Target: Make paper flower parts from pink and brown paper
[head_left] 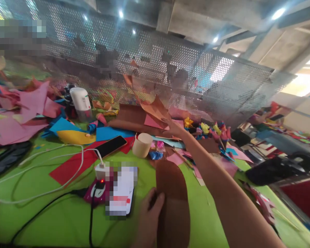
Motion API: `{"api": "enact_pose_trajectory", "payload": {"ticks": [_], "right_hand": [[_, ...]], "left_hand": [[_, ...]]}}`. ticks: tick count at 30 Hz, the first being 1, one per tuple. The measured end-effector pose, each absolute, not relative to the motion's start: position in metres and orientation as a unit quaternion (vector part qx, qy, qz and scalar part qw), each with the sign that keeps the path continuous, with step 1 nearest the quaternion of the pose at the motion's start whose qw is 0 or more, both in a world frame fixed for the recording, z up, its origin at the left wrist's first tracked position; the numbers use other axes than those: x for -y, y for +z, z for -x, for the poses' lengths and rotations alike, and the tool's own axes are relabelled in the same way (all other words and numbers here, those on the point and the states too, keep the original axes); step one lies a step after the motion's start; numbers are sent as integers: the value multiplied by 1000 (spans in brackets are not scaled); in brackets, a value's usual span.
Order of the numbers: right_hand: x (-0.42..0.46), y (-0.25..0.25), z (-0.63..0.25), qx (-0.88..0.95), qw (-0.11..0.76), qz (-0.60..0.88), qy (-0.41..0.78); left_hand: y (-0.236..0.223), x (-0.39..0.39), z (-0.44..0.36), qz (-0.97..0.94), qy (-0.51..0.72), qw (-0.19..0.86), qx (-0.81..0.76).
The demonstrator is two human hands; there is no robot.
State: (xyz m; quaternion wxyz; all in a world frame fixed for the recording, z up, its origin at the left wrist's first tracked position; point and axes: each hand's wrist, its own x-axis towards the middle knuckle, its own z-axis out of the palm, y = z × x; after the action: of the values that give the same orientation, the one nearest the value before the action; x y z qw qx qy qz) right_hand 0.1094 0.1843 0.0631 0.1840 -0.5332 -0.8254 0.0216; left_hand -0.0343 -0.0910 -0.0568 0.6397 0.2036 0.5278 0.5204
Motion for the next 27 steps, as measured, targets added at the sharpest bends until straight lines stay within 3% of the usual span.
{"api": "enact_pose_trajectory", "payload": {"ticks": [3, 6, 9, 12, 17, 20, 24, 27], "right_hand": [[-132, 65, -132, 812, 276, 509, 69], [-54, 71, -152, 768, 363, 493, 188], [17, 66, -161, 724, 346, 492, 338], [60, 50, -162, 682, 348, 516, 385], [84, 25, -163, 582, 476, 555, 356], [92, 19, -179, 569, 497, 561, 339], [99, 12, -234, 598, 443, 628, 228], [102, 3, -280, 604, 285, 742, 47]], "left_hand": [[-42, 89, 35, -248, 523, 641, -504], [-33, 86, 34, -306, 529, 631, -478], [-30, 84, 28, -354, 528, 611, -472], [-28, 85, 24, -413, 499, 606, -462], [-23, 90, 25, -472, 440, 638, -421], [-20, 86, 27, -488, 411, 655, -405], [-12, 73, 26, -490, 422, 639, -415], [-6, 61, 21, -475, 435, 635, -426]]}}
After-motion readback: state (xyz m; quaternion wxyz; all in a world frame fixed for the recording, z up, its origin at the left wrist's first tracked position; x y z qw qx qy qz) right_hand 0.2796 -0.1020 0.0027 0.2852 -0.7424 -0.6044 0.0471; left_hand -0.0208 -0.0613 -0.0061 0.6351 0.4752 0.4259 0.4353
